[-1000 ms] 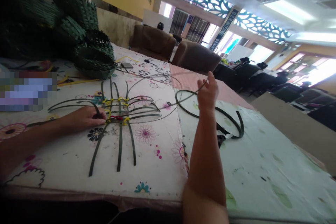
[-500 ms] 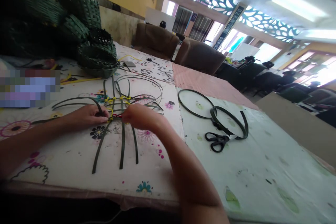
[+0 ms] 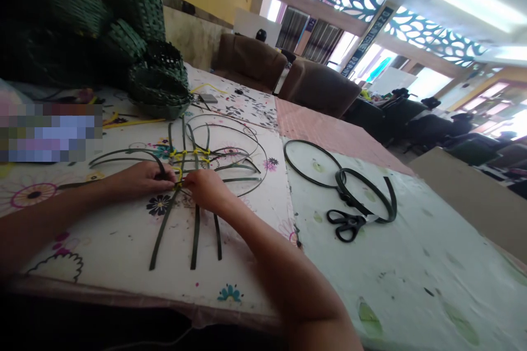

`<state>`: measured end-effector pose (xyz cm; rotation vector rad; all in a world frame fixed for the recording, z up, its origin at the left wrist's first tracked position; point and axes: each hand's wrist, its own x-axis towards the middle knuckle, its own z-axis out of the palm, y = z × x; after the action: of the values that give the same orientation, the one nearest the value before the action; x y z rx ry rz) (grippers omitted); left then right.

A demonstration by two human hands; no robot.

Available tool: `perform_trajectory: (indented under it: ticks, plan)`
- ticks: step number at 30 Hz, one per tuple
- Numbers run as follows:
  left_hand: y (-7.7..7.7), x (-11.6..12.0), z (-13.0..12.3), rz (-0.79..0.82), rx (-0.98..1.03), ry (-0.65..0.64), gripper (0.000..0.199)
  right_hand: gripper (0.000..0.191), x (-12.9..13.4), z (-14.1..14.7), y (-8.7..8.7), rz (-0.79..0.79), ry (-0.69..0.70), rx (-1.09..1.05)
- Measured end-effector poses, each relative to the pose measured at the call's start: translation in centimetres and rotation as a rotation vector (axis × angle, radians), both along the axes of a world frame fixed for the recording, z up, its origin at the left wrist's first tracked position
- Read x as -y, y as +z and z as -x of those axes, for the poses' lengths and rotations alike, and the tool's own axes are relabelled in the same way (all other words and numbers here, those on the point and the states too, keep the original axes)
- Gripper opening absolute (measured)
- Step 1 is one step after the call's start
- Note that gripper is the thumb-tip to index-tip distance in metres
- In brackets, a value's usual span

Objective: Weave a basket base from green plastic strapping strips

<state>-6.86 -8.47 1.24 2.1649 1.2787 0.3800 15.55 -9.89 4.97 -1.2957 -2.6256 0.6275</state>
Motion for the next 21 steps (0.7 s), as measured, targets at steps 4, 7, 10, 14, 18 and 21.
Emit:
perform_trajectory:
  ticks: [4,7,10,14,18,21]
  plan:
    - [0.1,0.0,0.0,0.012,0.021,-0.004,0.028,0.032,0.0,-0.1,0.0,0.072,0.033,-0.017]
    - [0.3,0.0,-0.1,0.034,0.039,0.001,0.029,0.032,-0.2,-0.5,0.5,0.296,0.001,-0.07]
    - [0.4,0.2,-0.2,0.045,0.049,0.011,0.029,0.024,-0.6,-1.2,0.8,0.537,-0.032,-0.118]
    - [0.5,0.2,-0.1,0.053,0.04,0.007,0.029,0.017,-1.2,-1.9,0.3,0.764,0.106,-0.262]
    - [0.3,0.0,0.1,0.069,0.047,-0.007,0.028,0.019,-1.6,-2.0,-0.8,0.622,0.222,-0.404]
    - [0.1,-0.3,0.3,0.068,0.056,-0.038,0.028,0.021,-1.2,-1.6,-0.9,0.375,0.336,-0.356]
